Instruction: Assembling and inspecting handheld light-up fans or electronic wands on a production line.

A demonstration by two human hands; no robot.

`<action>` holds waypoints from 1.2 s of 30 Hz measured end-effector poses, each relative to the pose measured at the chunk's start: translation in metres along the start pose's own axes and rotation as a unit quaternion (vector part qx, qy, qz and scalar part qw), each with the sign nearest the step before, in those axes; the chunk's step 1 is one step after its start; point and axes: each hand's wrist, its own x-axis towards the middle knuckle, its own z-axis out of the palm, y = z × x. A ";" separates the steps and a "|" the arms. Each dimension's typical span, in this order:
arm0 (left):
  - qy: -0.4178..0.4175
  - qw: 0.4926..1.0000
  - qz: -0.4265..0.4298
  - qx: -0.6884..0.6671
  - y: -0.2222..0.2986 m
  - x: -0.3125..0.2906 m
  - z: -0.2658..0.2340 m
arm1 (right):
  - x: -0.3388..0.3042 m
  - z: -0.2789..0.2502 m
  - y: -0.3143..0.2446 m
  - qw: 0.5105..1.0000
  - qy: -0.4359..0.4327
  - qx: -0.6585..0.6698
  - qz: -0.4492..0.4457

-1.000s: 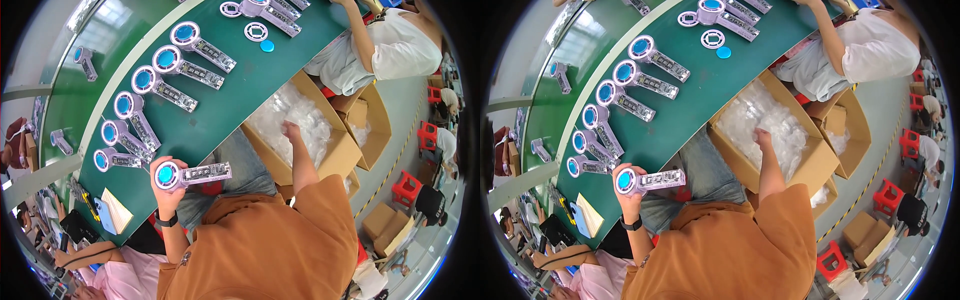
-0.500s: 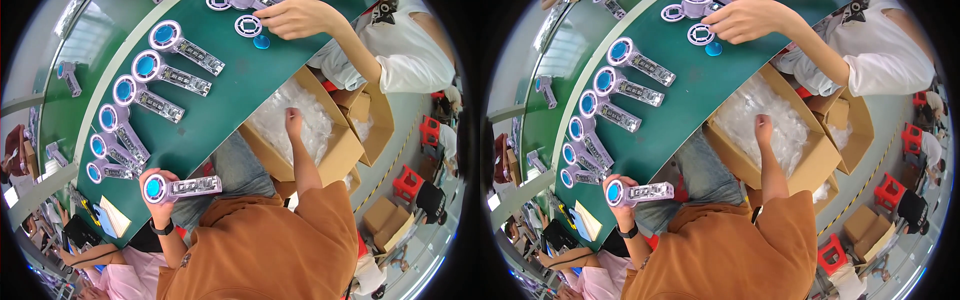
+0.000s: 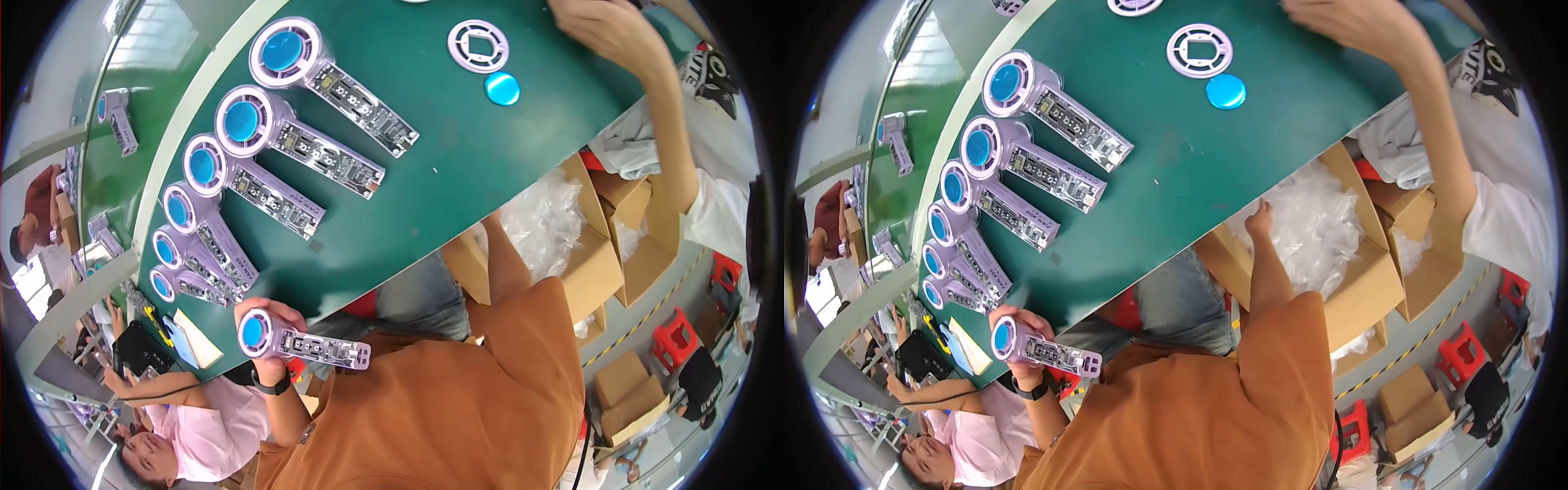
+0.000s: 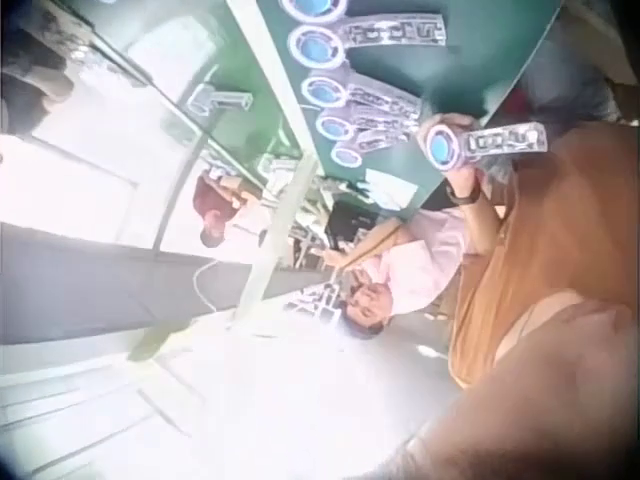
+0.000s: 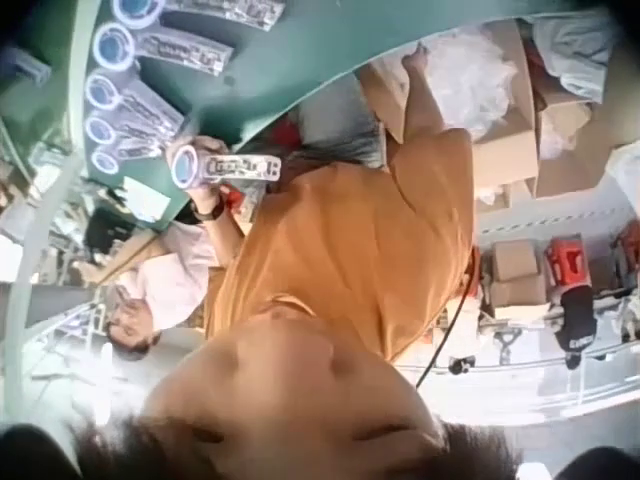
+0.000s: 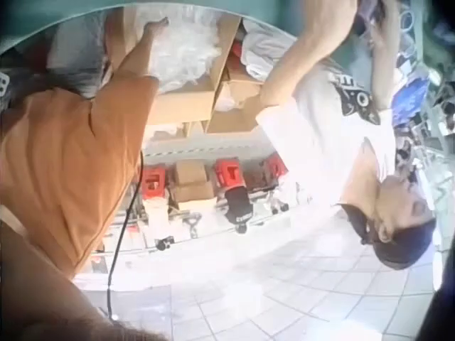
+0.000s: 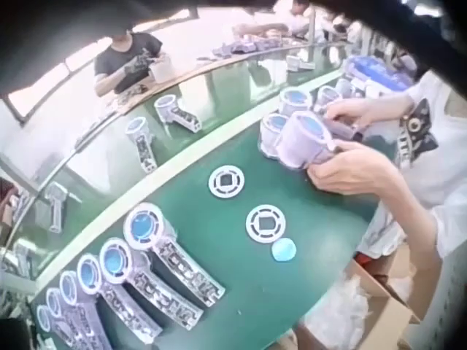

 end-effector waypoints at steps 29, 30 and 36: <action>-0.012 0.998 0.053 -0.018 -0.007 -0.013 -0.020 | -0.047 -0.099 -0.002 0.990 -0.062 0.123 0.009; -0.005 0.999 0.052 -0.005 -0.007 -0.013 -0.018 | -0.047 -0.089 -0.018 0.989 -0.074 0.130 0.005; 0.019 1.000 0.016 0.006 -0.001 -0.011 -0.010 | -0.070 -0.063 -0.082 0.933 -0.204 0.246 0.163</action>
